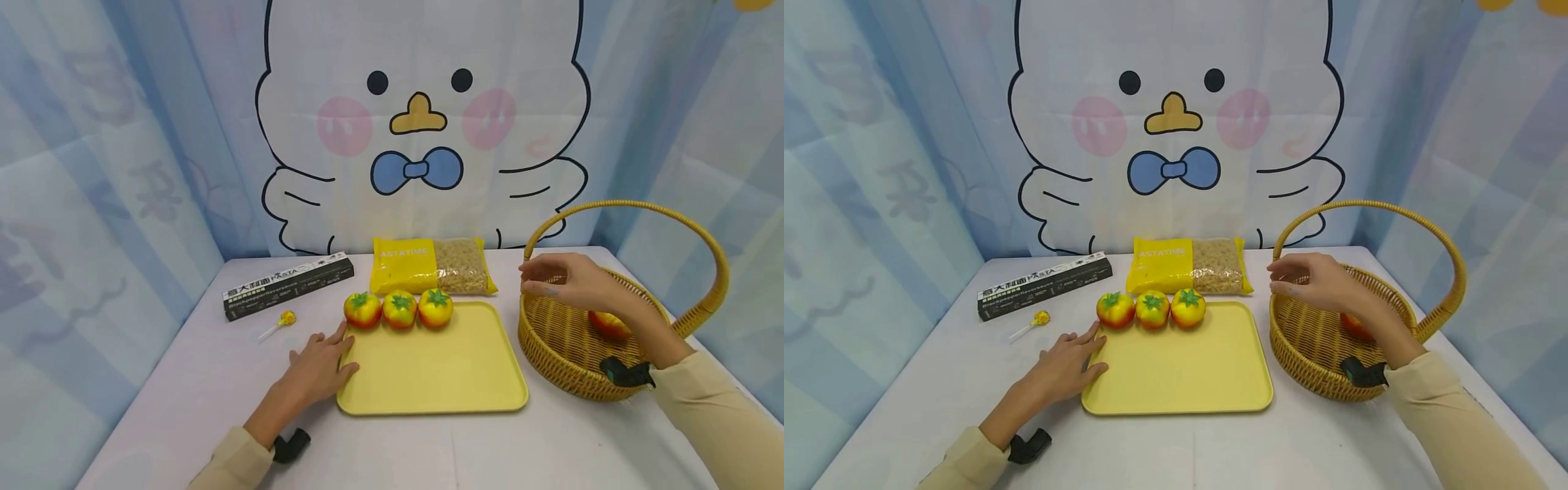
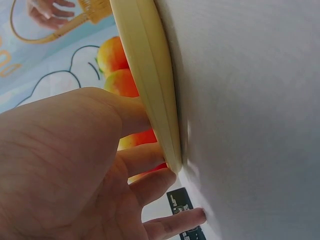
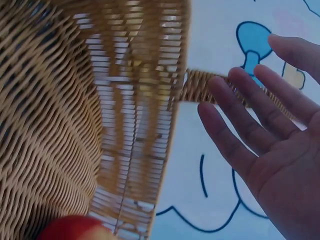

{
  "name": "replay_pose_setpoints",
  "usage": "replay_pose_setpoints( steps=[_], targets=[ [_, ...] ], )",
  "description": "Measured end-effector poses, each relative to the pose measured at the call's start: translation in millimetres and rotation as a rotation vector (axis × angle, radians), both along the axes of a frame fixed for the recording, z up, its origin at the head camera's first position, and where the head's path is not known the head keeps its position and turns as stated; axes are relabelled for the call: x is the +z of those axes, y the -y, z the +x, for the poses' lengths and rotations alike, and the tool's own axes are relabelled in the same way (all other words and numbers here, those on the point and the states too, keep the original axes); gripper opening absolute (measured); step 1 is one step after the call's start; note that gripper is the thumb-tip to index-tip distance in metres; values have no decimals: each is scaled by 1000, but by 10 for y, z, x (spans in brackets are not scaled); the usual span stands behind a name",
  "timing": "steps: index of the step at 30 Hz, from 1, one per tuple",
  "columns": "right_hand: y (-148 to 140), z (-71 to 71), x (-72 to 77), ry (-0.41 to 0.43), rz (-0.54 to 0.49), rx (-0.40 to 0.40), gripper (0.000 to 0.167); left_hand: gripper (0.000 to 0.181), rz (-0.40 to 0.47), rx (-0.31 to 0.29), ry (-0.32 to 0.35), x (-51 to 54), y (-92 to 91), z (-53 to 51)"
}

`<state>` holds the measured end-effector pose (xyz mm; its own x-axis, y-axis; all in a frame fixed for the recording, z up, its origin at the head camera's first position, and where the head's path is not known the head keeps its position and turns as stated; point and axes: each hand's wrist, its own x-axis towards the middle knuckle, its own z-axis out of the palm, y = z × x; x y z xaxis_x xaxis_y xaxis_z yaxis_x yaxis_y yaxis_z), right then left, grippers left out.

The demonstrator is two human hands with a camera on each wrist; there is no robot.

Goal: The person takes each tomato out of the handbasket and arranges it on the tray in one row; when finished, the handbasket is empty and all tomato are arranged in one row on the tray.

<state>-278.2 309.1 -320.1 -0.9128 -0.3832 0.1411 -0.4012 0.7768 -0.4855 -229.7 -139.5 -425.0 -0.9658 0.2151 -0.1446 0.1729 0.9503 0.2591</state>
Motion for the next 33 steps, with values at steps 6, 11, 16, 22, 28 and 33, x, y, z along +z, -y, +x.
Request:
replay_pose_setpoints(
  steps=[6, 11, 16, 22, 28, 33],
  targets=[
    [-298, -13, -50, -44, 43, -43, 37, 60, -2, 0, 2, 22, -1, 10],
    [-522, -8, -59, -33, 83, -95, 43, 60, -3, -3, -1, 43, -7, 18],
    [-712, 36, -46, 5, 114, -139, 52, 60, 4, -8, -7, 43, -5, 15],
    [-897, 70, -52, 8, 141, -142, 49, 60, 11, -12, -7, 47, -1, 20],
    [-997, 74, -90, 27, 149, -151, 49, 60, 12, -12, -6, 58, 3, 30],
    [-1055, 61, -145, 67, 167, -161, 53, 60, 13, -14, -9, 55, 3, 26]
  ],
)
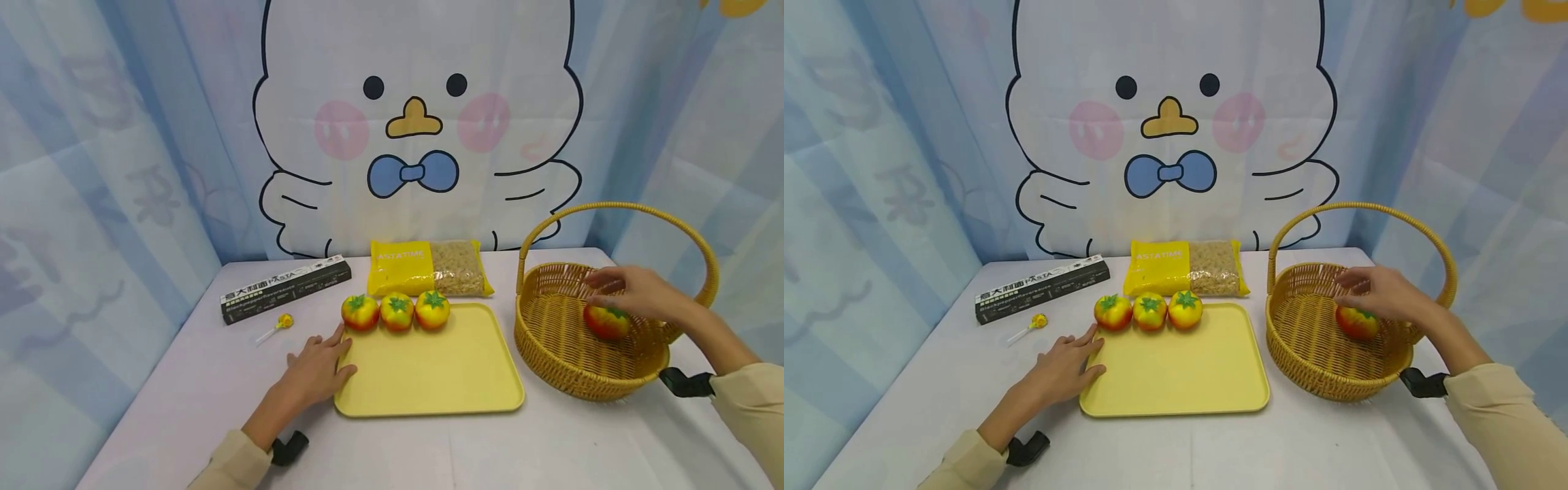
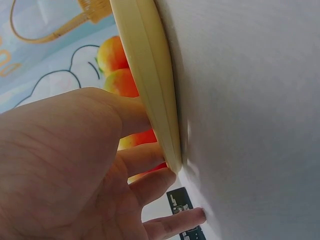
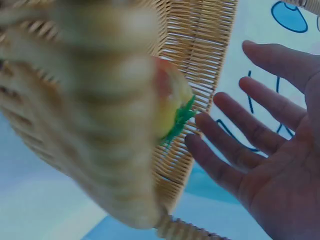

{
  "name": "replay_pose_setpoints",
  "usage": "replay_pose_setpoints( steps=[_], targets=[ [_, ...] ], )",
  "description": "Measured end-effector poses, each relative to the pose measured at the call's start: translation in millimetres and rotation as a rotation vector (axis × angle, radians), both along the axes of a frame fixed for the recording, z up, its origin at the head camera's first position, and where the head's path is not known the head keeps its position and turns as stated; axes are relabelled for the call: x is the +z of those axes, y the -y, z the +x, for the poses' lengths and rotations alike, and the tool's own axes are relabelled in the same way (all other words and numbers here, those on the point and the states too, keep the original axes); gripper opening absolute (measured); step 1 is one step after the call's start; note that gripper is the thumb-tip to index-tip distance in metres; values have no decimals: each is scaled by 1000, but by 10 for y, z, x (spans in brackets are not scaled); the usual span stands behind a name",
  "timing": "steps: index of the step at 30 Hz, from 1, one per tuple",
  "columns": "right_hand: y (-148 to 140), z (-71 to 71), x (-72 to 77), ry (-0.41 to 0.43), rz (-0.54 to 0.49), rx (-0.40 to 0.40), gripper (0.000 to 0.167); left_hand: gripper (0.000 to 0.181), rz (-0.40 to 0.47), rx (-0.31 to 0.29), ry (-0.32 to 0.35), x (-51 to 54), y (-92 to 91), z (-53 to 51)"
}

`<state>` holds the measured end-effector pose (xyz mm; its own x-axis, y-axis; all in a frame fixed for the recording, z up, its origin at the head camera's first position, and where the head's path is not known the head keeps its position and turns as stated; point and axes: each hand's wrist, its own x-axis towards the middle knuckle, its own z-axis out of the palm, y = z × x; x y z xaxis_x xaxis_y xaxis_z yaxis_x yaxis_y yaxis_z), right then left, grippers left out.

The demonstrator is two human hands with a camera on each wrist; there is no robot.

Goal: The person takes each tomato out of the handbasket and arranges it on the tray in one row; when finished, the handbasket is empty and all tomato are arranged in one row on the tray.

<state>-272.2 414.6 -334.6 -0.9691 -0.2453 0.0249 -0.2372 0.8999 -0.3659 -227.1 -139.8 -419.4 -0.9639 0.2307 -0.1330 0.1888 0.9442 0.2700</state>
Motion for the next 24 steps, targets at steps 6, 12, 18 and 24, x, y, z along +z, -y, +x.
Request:
replay_pose_setpoints(
  steps=[6, 12, 18, 24],
  targets=[
    [-48, -15, -54, 35, 41, -3, 58, 60, 7, 2, 1, -14, -5, -10],
    [-63, -29, -66, 39, 93, 8, 59, 60, 0, 11, 7, -15, -3, -21],
    [-70, -32, -91, 51, 125, 17, 57, 61, -2, 15, 8, -10, -4, -21],
    [-91, -42, -123, 81, 144, -2, 58, 61, 3, 12, 5, -18, -7, -16]
  ],
)
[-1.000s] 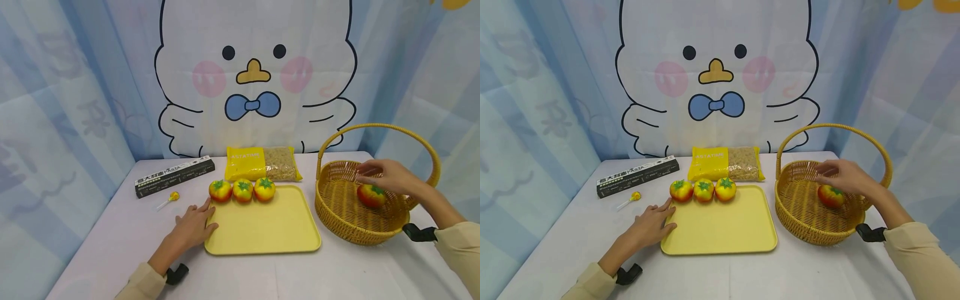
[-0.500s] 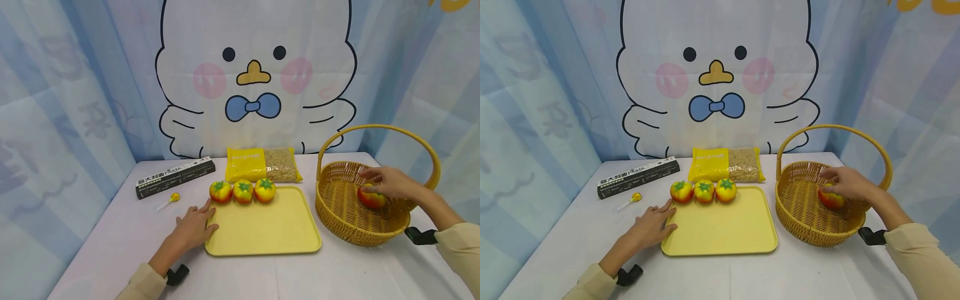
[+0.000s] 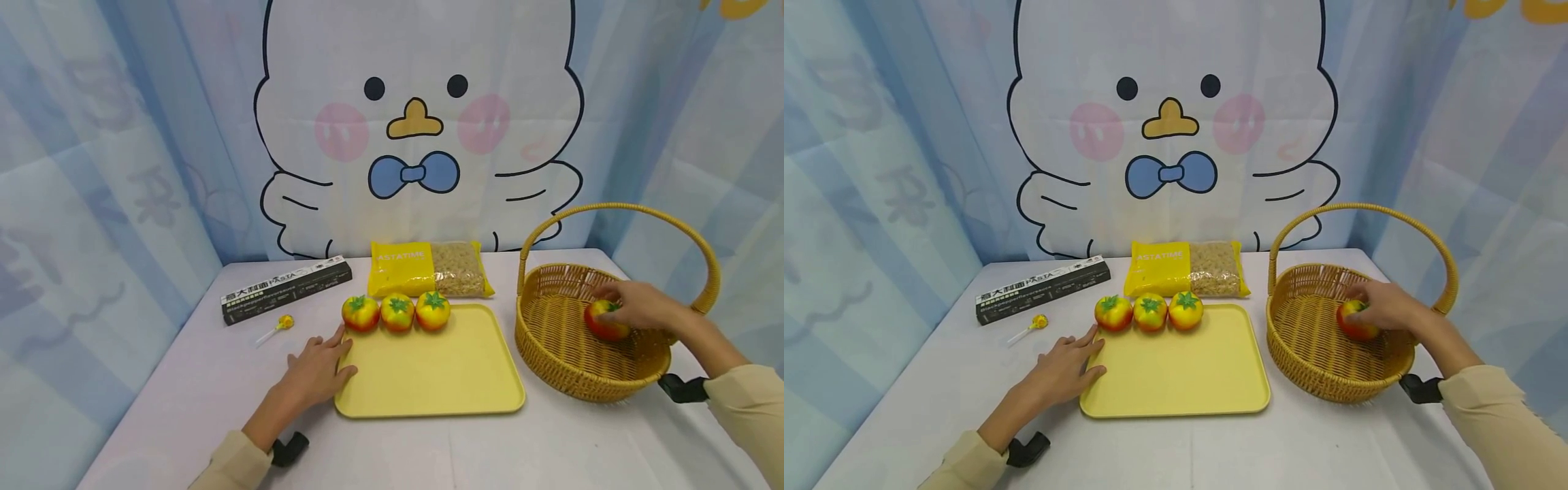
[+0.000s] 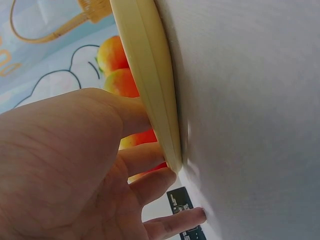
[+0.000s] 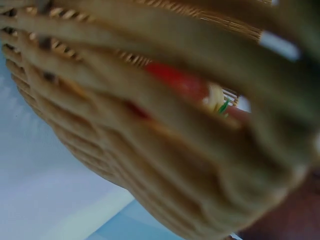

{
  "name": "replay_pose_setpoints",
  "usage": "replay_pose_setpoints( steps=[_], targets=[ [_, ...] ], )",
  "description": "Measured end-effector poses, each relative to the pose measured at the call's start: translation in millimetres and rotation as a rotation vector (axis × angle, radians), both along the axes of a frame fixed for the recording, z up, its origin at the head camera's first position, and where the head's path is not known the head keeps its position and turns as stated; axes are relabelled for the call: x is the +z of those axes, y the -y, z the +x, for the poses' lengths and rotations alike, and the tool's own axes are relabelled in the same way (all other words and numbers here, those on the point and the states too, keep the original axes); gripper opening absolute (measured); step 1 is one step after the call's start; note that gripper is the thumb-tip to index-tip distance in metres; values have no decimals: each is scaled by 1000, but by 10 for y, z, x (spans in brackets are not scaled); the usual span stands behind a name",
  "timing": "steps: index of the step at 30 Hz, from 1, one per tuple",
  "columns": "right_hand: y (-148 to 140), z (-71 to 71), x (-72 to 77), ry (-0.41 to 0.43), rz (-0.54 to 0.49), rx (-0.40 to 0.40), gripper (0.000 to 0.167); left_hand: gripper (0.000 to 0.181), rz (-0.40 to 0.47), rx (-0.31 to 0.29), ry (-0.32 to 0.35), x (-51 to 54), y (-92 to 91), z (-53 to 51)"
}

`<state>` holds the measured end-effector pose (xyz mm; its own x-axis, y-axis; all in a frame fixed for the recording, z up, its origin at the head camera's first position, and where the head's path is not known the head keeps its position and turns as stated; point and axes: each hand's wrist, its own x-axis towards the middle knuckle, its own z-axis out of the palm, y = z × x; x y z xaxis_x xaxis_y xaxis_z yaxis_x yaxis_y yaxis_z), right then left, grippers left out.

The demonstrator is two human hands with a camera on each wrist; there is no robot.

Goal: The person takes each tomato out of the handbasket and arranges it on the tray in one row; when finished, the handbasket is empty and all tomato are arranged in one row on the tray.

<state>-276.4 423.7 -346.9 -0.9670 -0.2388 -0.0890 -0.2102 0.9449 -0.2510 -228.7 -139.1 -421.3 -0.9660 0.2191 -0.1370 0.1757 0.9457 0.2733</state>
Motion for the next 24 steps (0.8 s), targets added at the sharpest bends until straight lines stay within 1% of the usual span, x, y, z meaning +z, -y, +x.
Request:
replay_pose_setpoints(
  steps=[11, 18, 24],
  targets=[
    [-30, -25, -46, 76, -6, -41, 75, 60, -2, -8, -4, 4, 3, 10],
    [-30, -11, -71, 70, -18, -28, 73, 60, -1, -6, -1, -1, -11, 14],
    [-10, 11, -74, 51, -20, -38, 72, 60, -10, -3, 1, -10, -16, 9]
  ],
)
